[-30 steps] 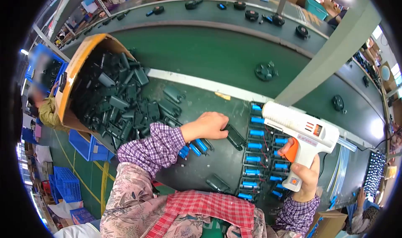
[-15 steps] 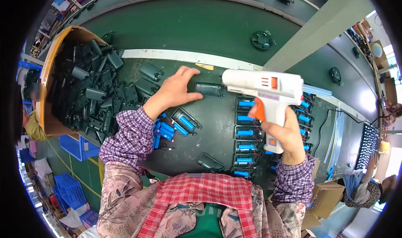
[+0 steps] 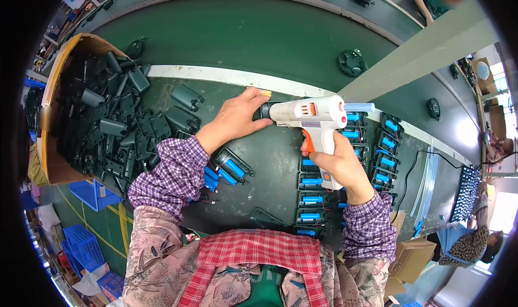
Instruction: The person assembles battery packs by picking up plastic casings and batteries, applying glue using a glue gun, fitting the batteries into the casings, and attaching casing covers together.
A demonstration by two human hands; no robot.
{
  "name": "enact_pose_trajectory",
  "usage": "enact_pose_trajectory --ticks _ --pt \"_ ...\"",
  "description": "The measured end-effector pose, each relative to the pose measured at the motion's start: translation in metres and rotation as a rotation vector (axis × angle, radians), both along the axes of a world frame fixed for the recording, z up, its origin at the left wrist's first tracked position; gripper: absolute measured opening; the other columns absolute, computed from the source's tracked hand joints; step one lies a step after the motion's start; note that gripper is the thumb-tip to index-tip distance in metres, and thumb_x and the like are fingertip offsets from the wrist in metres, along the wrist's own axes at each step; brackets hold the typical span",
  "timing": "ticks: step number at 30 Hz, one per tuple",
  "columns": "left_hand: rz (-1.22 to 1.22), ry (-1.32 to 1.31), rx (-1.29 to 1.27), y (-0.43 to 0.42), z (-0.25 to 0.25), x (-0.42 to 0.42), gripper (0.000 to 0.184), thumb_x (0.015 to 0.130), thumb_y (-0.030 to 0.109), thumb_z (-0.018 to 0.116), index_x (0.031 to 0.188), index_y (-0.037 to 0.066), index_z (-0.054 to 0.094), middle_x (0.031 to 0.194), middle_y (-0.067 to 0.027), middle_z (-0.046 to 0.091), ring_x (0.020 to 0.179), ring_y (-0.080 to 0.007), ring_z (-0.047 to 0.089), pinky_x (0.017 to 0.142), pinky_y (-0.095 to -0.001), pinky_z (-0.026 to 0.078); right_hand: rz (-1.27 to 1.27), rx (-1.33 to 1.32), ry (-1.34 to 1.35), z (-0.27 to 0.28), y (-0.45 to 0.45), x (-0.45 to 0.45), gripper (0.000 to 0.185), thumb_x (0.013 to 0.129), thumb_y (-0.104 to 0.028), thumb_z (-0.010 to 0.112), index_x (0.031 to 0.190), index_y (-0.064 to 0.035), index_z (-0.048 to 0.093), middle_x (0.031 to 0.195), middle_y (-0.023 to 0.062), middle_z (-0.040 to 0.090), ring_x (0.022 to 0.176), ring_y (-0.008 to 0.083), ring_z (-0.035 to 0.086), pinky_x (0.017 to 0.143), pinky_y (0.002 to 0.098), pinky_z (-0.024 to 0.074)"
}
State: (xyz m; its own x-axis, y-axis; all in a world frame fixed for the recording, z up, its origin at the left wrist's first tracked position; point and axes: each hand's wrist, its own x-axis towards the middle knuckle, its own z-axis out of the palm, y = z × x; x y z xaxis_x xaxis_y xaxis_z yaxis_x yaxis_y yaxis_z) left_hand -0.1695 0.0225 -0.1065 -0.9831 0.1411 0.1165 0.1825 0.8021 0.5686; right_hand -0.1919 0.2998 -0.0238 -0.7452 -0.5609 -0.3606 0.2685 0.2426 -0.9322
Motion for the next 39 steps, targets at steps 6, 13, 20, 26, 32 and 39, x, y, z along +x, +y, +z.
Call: enact_pose_trajectory --ticks 6,13,20,26,32,39 --pt "-0.011 0.034 0.024 -0.006 -0.007 0.0 0.06 0.083 0.035 0.078 0.132 0.005 0.06 0.124 -0.0142 0.059 0.114 -0.034 0.062 0.091 -0.0444 0.054 -0.035 0.115 0.093 0.01 0.01 0.001 0.046 0.074 0.001 0.061 0.119 0.005 0.06 0.095 0.0085 0.067 0.087 0.0191 0.065 0.081 0.0304 0.0502" --pt "-0.23 -0.076 -0.039 -0.036 0.054 0.078 0.008 0.084 0.018 0.067 0.085 0.011 0.068 0.089 -0.0072 0.063 0.093 -0.0289 0.064 0.073 -0.0438 0.053 0.0 0.027 0.055 0.017 0.013 0.006 0.054 0.071 -0.004 0.057 0.123 0.007 0.058 0.107 0.0137 0.066 0.102 0.0241 0.064 0.096 0.0356 0.0476" --pt "-0.373 0.049 -0.294 -0.014 0.015 0.111 0.026 0.066 0.01 0.073 0.091 0.006 0.068 0.097 -0.0116 0.062 0.1 -0.0302 0.063 0.07 -0.0416 0.058 -0.059 -0.01 0.074 0.007 0.033 0.01 0.064 0.075 -0.016 0.066 0.134 0.0061 0.055 0.114 0.0114 0.067 0.105 0.0225 0.065 0.097 0.035 0.0486" --pt "-0.292 0.066 -0.226 -0.008 0.024 0.093 0.035 0.072 0.027 0.076 0.094 0.0 0.071 0.091 -0.0165 0.069 0.093 -0.0366 0.07 0.077 -0.0481 0.056 -0.037 0.203 0.272 0.045 0.006 0.027 0.044 0.087 -0.005 0.07 0.129 0.0056 0.061 0.123 0.0174 0.066 0.107 0.0287 0.063 0.096 0.0409 0.0484" --pt "-0.104 0.078 0.612 -0.001 0.064 0.091 0.038 0.071 0.013 0.077 0.099 0.003 0.054 0.087 -0.0157 0.067 0.084 -0.0346 0.07 0.072 -0.0432 0.055 0.024 0.011 0.065 0.034 0.025 0.012 0.068 0.083 -0.006 0.071 0.146 0.0021 0.047 0.14 0.0175 0.056 0.127 0.0276 0.054 0.112 0.0391 0.0384" --pt "-0.081 0.073 0.179 0.034 -0.022 0.052 0.024 0.083 0.008 0.067 0.105 0.007 0.058 0.105 -0.0142 0.06 0.1 -0.0371 0.063 0.082 -0.046 0.054 -0.049 -0.023 0.113 0.026 0.024 0.015 0.064 0.072 -0.017 0.067 0.13 0.0063 0.057 0.114 0.0144 0.068 0.106 0.0265 0.066 0.099 0.0369 0.0484"
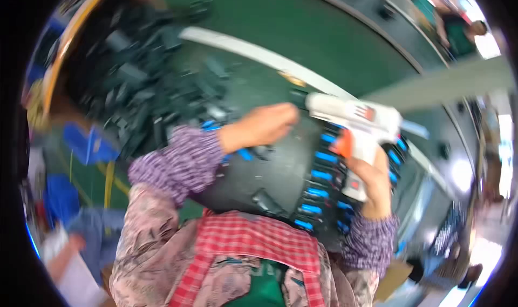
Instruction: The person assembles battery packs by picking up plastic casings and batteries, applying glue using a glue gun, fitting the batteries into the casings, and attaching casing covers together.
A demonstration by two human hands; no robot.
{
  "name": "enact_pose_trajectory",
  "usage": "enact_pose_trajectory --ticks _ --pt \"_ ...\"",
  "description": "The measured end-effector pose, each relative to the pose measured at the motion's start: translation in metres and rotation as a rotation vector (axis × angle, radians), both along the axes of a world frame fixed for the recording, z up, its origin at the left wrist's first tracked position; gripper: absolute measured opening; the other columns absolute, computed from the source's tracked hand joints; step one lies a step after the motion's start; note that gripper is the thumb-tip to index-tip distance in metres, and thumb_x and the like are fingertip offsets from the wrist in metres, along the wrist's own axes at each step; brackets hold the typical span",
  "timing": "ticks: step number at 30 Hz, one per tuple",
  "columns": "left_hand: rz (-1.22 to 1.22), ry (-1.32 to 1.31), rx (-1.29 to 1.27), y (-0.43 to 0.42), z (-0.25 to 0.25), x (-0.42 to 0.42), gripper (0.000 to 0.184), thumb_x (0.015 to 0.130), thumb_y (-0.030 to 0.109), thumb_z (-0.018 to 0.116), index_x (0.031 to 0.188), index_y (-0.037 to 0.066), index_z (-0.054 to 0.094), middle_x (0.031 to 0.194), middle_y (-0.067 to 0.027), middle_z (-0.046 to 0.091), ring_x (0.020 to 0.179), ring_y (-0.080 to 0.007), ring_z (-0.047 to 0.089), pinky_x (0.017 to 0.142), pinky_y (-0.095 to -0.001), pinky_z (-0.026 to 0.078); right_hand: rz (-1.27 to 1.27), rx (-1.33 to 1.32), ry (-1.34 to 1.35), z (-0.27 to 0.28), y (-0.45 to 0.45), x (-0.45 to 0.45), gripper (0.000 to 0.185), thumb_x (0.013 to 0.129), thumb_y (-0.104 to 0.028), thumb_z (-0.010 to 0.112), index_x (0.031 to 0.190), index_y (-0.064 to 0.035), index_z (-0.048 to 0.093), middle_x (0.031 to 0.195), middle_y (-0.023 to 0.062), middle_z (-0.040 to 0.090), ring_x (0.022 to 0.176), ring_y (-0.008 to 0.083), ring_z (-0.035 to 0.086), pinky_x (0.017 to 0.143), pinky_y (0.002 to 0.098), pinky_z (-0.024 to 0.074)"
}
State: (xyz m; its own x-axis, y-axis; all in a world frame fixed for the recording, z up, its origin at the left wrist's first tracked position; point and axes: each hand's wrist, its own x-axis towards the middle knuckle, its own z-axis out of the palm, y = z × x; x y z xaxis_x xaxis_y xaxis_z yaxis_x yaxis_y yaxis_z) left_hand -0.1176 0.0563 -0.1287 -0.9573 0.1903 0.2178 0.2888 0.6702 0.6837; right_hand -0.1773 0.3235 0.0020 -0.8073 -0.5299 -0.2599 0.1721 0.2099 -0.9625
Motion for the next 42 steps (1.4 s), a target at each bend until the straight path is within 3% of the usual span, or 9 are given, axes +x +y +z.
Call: enact_pose_trajectory --ticks 2,5,7,8,13,19,21,28,42 --pt "-0.088 0.131 -0.086 -0.009 -0.004 0.002 0.034 0.078 0.007 0.073 0.108 0.006 0.056 0.118 -0.0121 0.061 0.112 -0.0363 0.059 0.095 -0.0448 0.05 0.046 -0.05 -0.034 0.007 0.001 -0.003 0.057 0.072 -0.009 0.062 0.127 0.007 0.058 0.111 0.0143 0.068 0.103 0.025 0.066 0.096 0.0375 0.0493" --pt "-0.144 0.055 -0.031 -0.032 0.028 0.015 0.035 0.079 0.012 0.075 0.108 0.006 0.057 0.115 -0.0106 0.06 0.114 -0.0349 0.057 0.094 -0.0458 0.049 0.064 -0.017 -0.019 0.019 -0.003 -0.007 0.053 0.072 -0.005 0.058 0.124 0.0068 0.059 0.108 0.014 0.068 0.102 0.0252 0.066 0.097 0.0389 0.0496" --pt "-0.059 -0.016 0.06 -0.043 0.048 0.017 0.036 0.08 0.014 0.076 0.111 0.006 0.06 0.12 -0.0121 0.062 0.115 -0.0339 0.06 0.092 -0.0432 0.05 0.059 -0.036 -0.04 0.019 0.0 -0.008 0.053 0.072 -0.004 0.057 0.124 0.0068 0.059 0.109 0.0142 0.067 0.102 0.0253 0.066 0.098 0.039 0.0496" --pt "-0.004 -0.149 0.137 -0.046 0.06 0.016 0.031 0.082 0.019 0.076 0.108 0.007 0.064 0.113 -0.0108 0.064 0.108 -0.0316 0.063 0.087 -0.0422 0.051 0.065 -0.042 -0.059 0.018 0.002 -0.01 0.052 0.072 -0.003 0.057 0.123 0.0069 0.059 0.109 0.0144 0.067 0.102 0.0253 0.066 0.098 0.0391 0.0497" --pt "0.082 -0.115 -0.238 -0.03 0.031 0.01 0.022 0.083 0.02 0.075 0.1 0.01 0.067 0.099 -0.0086 0.064 0.096 -0.0309 0.063 0.079 -0.0414 0.053 0.079 -0.069 -0.075 0.001 0.005 -0.022 0.054 0.072 -0.002 0.058 0.125 0.007 0.058 0.11 0.0142 0.067 0.102 0.0254 0.066 0.098 0.039 0.0499" --pt "0.089 -0.057 -0.159 -0.022 0.041 -0.005 0.017 0.082 0.019 0.076 0.095 0.011 0.068 0.095 -0.0073 0.064 0.092 -0.0296 0.064 0.075 -0.0417 0.053 0.056 -0.106 -0.108 -0.004 0.008 -0.027 0.056 0.071 0.001 0.059 0.126 0.008 0.057 0.109 0.0135 0.066 0.102 0.0255 0.066 0.097 0.0386 0.0504" --pt "0.183 0.077 -0.117 -0.021 0.051 -0.025 0.015 0.082 0.018 0.076 0.092 0.01 0.069 0.093 -0.0066 0.064 0.091 -0.0291 0.064 0.074 -0.0414 0.053 0.044 -0.1 -0.106 -0.002 0.008 -0.03 0.056 0.071 0.0 0.059 0.126 0.0082 0.057 0.109 0.0137 0.066 0.101 0.0253 0.066 0.097 0.0386 0.0503" --pt "0.231 -0.024 -0.161 -0.003 0.028 -0.056 0.014 0.082 0.016 0.075 0.092 0.006 0.07 0.102 -0.0096 0.061 0.106 -0.0304 0.06 0.086 -0.0439 0.053 0.067 -0.028 -0.106 -0.001 0.003 -0.034 0.052 0.071 0.0 0.059 0.123 0.0063 0.058 0.102 0.0126 0.068 0.098 0.0233 0.065 0.095 0.0359 0.0491" --pt "0.278 -0.094 -0.131 0.001 0.023 -0.059 0.013 0.081 0.012 0.073 0.091 0.005 0.068 0.106 -0.0101 0.059 0.109 -0.0308 0.059 0.088 -0.0447 0.052 0.112 0.006 -0.119 -0.006 0.008 -0.036 0.046 0.071 0.0 0.06 0.117 0.0058 0.061 0.095 0.0107 0.068 0.088 0.0214 0.064 0.084 0.0345 0.0515"
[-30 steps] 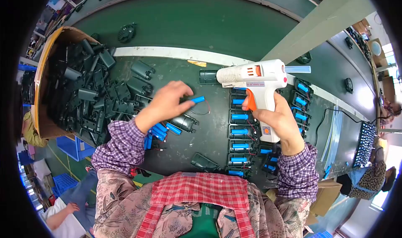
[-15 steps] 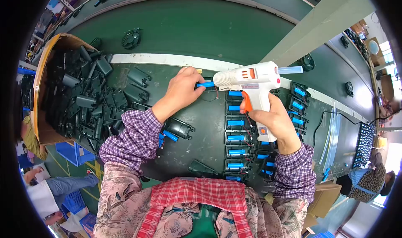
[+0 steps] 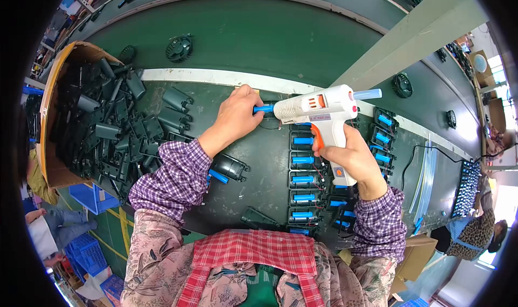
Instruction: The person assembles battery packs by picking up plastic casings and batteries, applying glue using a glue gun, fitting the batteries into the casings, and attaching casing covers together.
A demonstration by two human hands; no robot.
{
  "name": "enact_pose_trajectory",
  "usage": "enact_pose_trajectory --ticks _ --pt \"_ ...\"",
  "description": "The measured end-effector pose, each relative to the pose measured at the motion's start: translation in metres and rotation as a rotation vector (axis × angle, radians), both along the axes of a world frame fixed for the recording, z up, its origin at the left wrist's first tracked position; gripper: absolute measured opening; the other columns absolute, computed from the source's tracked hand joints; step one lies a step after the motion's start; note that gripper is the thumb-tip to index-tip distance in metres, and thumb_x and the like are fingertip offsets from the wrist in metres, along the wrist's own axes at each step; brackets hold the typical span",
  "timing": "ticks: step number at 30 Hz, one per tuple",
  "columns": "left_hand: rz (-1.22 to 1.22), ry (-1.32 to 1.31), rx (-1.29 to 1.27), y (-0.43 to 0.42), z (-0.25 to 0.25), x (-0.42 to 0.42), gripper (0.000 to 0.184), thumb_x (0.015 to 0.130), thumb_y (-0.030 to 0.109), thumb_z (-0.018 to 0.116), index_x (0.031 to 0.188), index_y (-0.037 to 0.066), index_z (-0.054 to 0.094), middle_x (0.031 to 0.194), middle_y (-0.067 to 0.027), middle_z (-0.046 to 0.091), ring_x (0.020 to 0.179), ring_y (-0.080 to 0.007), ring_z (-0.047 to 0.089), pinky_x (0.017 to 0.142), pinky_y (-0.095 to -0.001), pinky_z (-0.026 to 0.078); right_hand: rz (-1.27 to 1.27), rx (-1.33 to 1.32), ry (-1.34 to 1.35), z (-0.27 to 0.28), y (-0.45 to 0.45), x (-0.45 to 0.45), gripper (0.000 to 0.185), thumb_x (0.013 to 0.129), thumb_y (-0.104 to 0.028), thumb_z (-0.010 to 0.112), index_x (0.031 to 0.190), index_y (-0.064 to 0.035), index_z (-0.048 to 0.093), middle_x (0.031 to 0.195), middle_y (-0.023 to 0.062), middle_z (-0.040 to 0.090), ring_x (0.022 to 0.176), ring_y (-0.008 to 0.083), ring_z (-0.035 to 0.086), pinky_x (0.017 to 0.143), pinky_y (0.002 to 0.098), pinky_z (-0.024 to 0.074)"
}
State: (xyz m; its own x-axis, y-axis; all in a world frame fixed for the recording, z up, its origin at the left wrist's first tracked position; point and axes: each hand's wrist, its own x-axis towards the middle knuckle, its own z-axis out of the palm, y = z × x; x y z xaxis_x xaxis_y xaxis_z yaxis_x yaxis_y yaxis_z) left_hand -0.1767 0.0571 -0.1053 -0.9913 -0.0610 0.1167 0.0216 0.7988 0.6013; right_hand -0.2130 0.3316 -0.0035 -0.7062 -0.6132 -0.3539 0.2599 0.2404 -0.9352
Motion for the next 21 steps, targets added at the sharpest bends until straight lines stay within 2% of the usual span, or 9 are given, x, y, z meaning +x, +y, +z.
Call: enact_pose_trajectory --ticks 6,8,9,11,12,13,15,19,21 --pt "-0.005 -0.022 0.067 -0.007 0.012 0.002 0.024 0.081 0.016 0.074 0.101 0.005 0.066 0.108 -0.0105 0.058 0.108 -0.0322 0.06 0.087 -0.046 0.052 0.008 0.039 0.001 0.0 0.002 0.001 0.047 0.07 -0.001 0.06 0.117 0.0064 0.061 0.094 0.0111 0.068 0.087 0.0218 0.065 0.081 0.0346 0.0518" --pt "0.012 -0.061 0.13 -0.011 0.016 0.008 0.03 0.08 0.018 0.075 0.106 0.006 0.064 0.11 -0.0108 0.058 0.109 -0.033 0.06 0.087 -0.0461 0.053 -0.016 -0.01 -0.045 -0.001 0.001 0.002 0.051 0.07 -0.003 0.059 0.119 0.0076 0.06 0.099 0.0133 0.069 0.092 0.0245 0.066 0.088 0.0363 0.0522" --pt "-0.032 -0.028 0.093 -0.014 0.015 0.011 0.036 0.08 0.019 0.076 0.111 0.006 0.063 0.112 -0.0112 0.058 0.11 -0.0338 0.06 0.087 -0.0461 0.053 -0.011 -0.016 -0.048 0.0 0.0 0.003 0.051 0.07 -0.003 0.059 0.119 0.0076 0.06 0.099 0.0133 0.069 0.092 0.0245 0.066 0.088 0.0363 0.0522" --pt "-0.061 0.0 0.048 -0.018 0.012 0.012 0.041 0.08 0.021 0.077 0.115 0.007 0.061 0.115 -0.0116 0.057 0.111 -0.0347 0.061 0.088 -0.0461 0.054 -0.085 -0.091 0.003 0.003 -0.004 0.006 0.055 0.069 -0.003 0.057 0.123 0.0088 0.058 0.104 0.0157 0.069 0.099 0.0277 0.067 0.096 0.0385 0.0508" --pt "-0.082 0.015 0.046 -0.018 0.007 0.008 0.043 0.08 0.02 0.077 0.117 0.007 0.061 0.115 -0.0112 0.058 0.108 -0.0328 0.062 0.087 -0.0444 0.054 -0.082 -0.097 0.008 0.001 -0.001 0.005 0.058 0.069 -0.004 0.056 0.125 0.0087 0.058 0.108 0.0169 0.068 0.105 0.0294 0.067 0.103 0.0403 0.0484" --pt "-0.1 0.026 0.046 -0.019 0.001 0.007 0.045 0.08 0.019 0.078 0.119 0.007 0.061 0.115 -0.0108 0.058 0.106 -0.0308 0.064 0.086 -0.0426 0.054 -0.087 -0.075 0.017 0.005 -0.003 0.006 0.059 0.068 -0.006 0.057 0.126 0.0088 0.058 0.108 0.0169 0.068 0.104 0.0292 0.066 0.103 0.0404 0.048" --pt "-0.146 0.16 -0.029 -0.023 -0.006 -0.002 0.047 0.079 0.018 0.079 0.12 0.007 0.061 0.117 -0.0122 0.059 0.109 -0.0336 0.063 0.089 -0.0424 0.054 -0.093 -0.107 0.043 0.003 -0.001 0.006 0.062 0.068 -0.011 0.059 0.126 0.0092 0.057 0.109 0.017 0.068 0.104 0.0293 0.066 0.101 0.0406 0.0482" --pt "-0.188 0.117 -0.011 -0.04 0.002 0.001 0.047 0.08 0.021 0.079 0.121 0.007 0.062 0.121 -0.0135 0.059 0.111 -0.0353 0.062 0.092 -0.0425 0.053 -0.105 -0.112 0.092 0.002 0.002 0.008 0.065 0.069 -0.016 0.063 0.129 0.0101 0.055 0.109 0.0166 0.066 0.1 0.0285 0.066 0.097 0.04 0.0495" --pt "-0.275 0.235 -0.048 -0.057 0.02 0.021 0.036 0.083 0.018 0.075 0.116 0.008 0.064 0.115 -0.0124 0.063 0.108 -0.0354 0.062 0.092 -0.0419 0.053 -0.139 -0.107 0.11 0.007 0.003 0.014 0.068 0.07 -0.017 0.063 0.131 0.0113 0.053 0.109 0.0174 0.065 0.101 0.028 0.064 0.096 0.0401 0.0495"
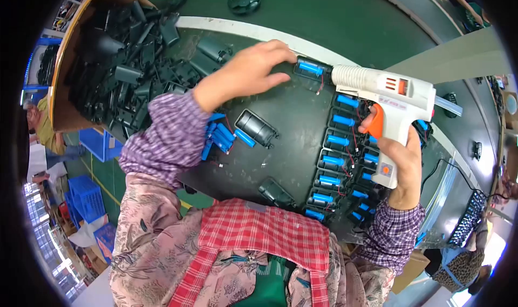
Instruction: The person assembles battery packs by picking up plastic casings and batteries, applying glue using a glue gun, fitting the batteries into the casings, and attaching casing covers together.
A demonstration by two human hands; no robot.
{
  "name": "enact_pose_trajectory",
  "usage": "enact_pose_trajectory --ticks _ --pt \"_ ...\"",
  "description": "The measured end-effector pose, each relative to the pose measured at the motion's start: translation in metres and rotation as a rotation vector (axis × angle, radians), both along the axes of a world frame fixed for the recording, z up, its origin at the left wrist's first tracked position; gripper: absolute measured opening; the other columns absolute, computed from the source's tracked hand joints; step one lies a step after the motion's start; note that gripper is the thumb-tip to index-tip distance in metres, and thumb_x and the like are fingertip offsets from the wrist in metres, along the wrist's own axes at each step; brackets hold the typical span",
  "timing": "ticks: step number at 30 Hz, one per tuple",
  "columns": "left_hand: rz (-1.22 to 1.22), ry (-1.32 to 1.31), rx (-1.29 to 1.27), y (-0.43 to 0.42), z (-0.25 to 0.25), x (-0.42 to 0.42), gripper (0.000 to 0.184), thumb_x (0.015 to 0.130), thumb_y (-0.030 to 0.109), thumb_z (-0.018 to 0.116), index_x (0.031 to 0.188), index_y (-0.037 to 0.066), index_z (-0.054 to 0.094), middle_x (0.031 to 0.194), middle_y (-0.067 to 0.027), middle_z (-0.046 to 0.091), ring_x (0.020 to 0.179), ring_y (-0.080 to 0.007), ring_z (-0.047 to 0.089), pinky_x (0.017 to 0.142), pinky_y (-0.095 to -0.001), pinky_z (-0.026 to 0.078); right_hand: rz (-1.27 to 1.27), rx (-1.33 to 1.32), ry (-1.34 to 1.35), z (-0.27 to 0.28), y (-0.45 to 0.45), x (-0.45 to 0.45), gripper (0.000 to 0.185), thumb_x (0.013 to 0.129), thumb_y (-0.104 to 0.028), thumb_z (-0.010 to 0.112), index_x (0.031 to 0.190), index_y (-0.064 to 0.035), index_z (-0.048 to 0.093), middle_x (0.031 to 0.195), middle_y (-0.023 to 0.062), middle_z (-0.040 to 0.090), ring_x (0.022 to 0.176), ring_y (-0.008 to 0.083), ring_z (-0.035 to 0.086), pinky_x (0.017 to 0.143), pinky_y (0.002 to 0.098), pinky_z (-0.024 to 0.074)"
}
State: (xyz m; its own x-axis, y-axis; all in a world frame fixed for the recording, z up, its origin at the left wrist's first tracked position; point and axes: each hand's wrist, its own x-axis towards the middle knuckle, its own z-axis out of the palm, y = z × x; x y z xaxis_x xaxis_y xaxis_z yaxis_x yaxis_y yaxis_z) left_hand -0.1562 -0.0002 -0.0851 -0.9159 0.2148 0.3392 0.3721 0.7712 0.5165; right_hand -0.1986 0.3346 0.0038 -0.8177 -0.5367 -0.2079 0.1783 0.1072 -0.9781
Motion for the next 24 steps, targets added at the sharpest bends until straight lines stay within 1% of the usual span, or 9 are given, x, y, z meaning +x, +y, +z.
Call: enact_pose_trajectory --ticks 3,5,8,13,15,20,22,23,24 --pt "-0.09 -0.197 -0.172 -0.01 0.026 0.045 0.023 0.083 0.014 0.073 0.105 0.01 0.068 0.105 -0.0091 0.066 0.103 -0.0322 0.062 0.089 -0.0425 0.053 -0.015 -0.087 -0.009 0.007 0.003 0.009 0.057 0.072 -0.008 0.058 0.126 0.0093 0.057 0.108 0.0161 0.067 0.1 0.0273 0.065 0.098 0.0381 0.0469" --pt "-0.144 -0.255 -0.279 -0.005 0.017 0.064 0.02 0.08 0.015 0.074 0.099 0.011 0.07 0.098 -0.0067 0.067 0.101 -0.0292 0.063 0.087 -0.0427 0.053 0.028 -0.084 0.0 0.008 0.008 0.009 0.059 0.072 -0.011 0.06 0.127 0.0089 0.056 0.109 0.0159 0.067 0.101 0.0268 0.065 0.098 0.038 0.0472" --pt "-0.125 -0.368 -0.441 0.009 -0.006 0.063 0.019 0.077 0.012 0.065 0.094 0.008 0.072 0.099 -0.0122 0.07 0.102 -0.0336 0.066 0.083 -0.0468 0.056 -0.021 0.021 -0.011 0.004 0.021 0.013 0.072 0.071 -0.021 0.07 0.135 0.0089 0.052 0.115 0.0154 0.067 0.104 0.025 0.067 0.096 0.0384 0.0513" --pt "-0.007 -0.219 -0.344 0.009 -0.026 0.047 0.016 0.079 0.015 0.064 0.092 0.006 0.068 0.098 -0.0124 0.069 0.096 -0.0329 0.066 0.081 -0.0451 0.056 0.035 -0.052 0.022 -0.002 0.016 0.011 0.07 0.071 -0.018 0.069 0.131 0.0118 0.052 0.111 0.0167 0.064 0.101 0.0266 0.065 0.094 0.0405 0.051" --pt "-0.005 -0.335 -0.272 0.017 -0.027 0.038 0.023 0.081 0.019 0.068 0.099 0.006 0.066 0.104 -0.0121 0.066 0.104 -0.0334 0.064 0.084 -0.0469 0.055 0.019 -0.078 0.025 0.005 0.009 0.019 0.068 0.07 -0.015 0.067 0.131 0.0123 0.052 0.109 0.0166 0.064 0.1 0.027 0.065 0.094 0.0403 0.051" --pt "-0.137 -0.312 -0.192 0.005 0.005 0.076 0.042 0.081 0.035 0.078 0.112 0.011 0.062 0.112 -0.012 0.057 0.111 -0.0333 0.056 0.087 -0.0483 0.051 -0.035 -0.086 0.0 0.01 0.005 0.025 0.062 0.067 -0.01 0.059 0.125 0.0106 0.055 0.103 0.0163 0.065 0.096 0.0268 0.065 0.093 0.0386 0.0509" --pt "-0.17 -0.341 -0.204 -0.002 -0.004 0.088 0.043 0.08 0.035 0.079 0.113 0.012 0.064 0.111 -0.0119 0.057 0.109 -0.0319 0.055 0.086 -0.0473 0.051 -0.058 -0.129 0.001 0.013 0.002 0.026 0.061 0.067 -0.008 0.059 0.125 0.0101 0.056 0.101 0.0164 0.066 0.096 0.0273 0.065 0.093 0.0387 0.0507" --pt "-0.157 -0.351 -0.185 -0.001 -0.008 0.09 0.031 0.083 0.028 0.076 0.107 0.011 0.065 0.108 -0.0107 0.057 0.106 -0.0308 0.056 0.085 -0.0461 0.051 -0.051 -0.114 -0.006 0.014 0.004 0.026 0.06 0.067 -0.008 0.059 0.124 0.0099 0.056 0.101 0.0164 0.066 0.096 0.0274 0.065 0.093 0.0386 0.0506" --pt "-0.166 -0.337 -0.199 -0.001 -0.016 0.088 0.031 0.083 0.028 0.076 0.107 0.011 0.065 0.108 -0.0107 0.057 0.106 -0.0308 0.056 0.085 -0.0461 0.051 -0.041 -0.1 -0.009 0.015 0.004 0.025 0.059 0.067 -0.008 0.058 0.124 0.0097 0.056 0.101 0.0164 0.066 0.096 0.0275 0.065 0.094 0.0385 0.0504"
